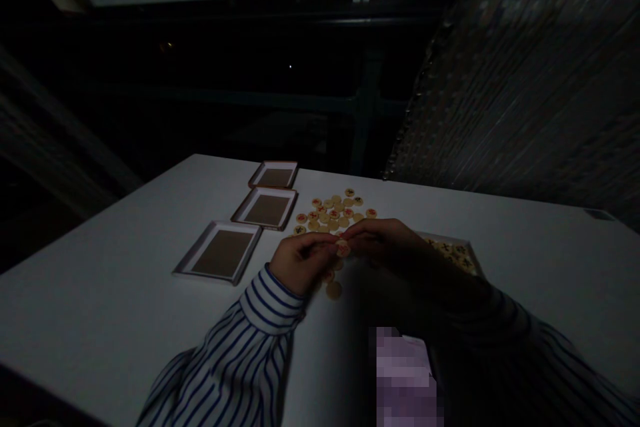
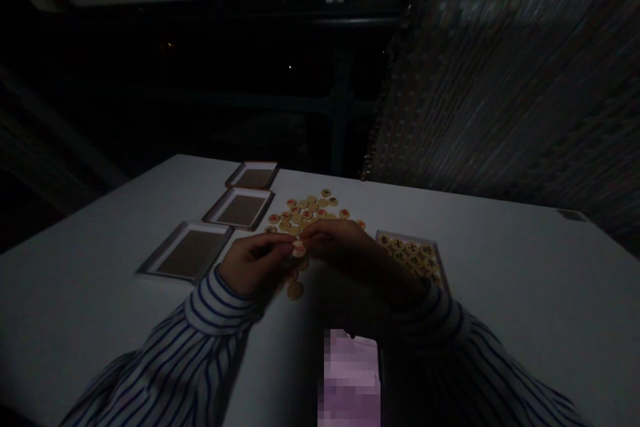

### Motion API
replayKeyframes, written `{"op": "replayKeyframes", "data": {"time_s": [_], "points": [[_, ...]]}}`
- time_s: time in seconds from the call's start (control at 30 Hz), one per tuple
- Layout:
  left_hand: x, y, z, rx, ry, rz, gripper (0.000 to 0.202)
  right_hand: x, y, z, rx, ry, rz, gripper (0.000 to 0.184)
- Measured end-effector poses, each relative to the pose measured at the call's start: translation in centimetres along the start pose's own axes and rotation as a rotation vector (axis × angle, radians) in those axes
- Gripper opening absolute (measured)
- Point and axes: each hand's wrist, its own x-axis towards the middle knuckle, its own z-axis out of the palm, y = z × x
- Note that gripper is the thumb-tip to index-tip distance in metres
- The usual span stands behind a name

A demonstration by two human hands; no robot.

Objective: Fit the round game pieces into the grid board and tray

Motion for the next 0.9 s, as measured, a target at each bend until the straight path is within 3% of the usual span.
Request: {"op": "replayKeyframes", "data": {"time_s": [0.33,0.77,0.9], "points": [[0.1,0.5,0.0,0.016,0.099,-0.002,0.029,-0.5,-1.2,-1.8,-0.018,0.125,0.006,0.025],[0.3,0.4,0.0,0.129,0.082,0.112,0.028,-2.0,-2.5,-2.9,-0.12,0.186,-0.087,0.022],[0.0,0.5,0.6,0.103,0.085,0.078,0.026,-2.8,-3.0,-3.5,-0.152,0.231,-0.091,0.022]]}}
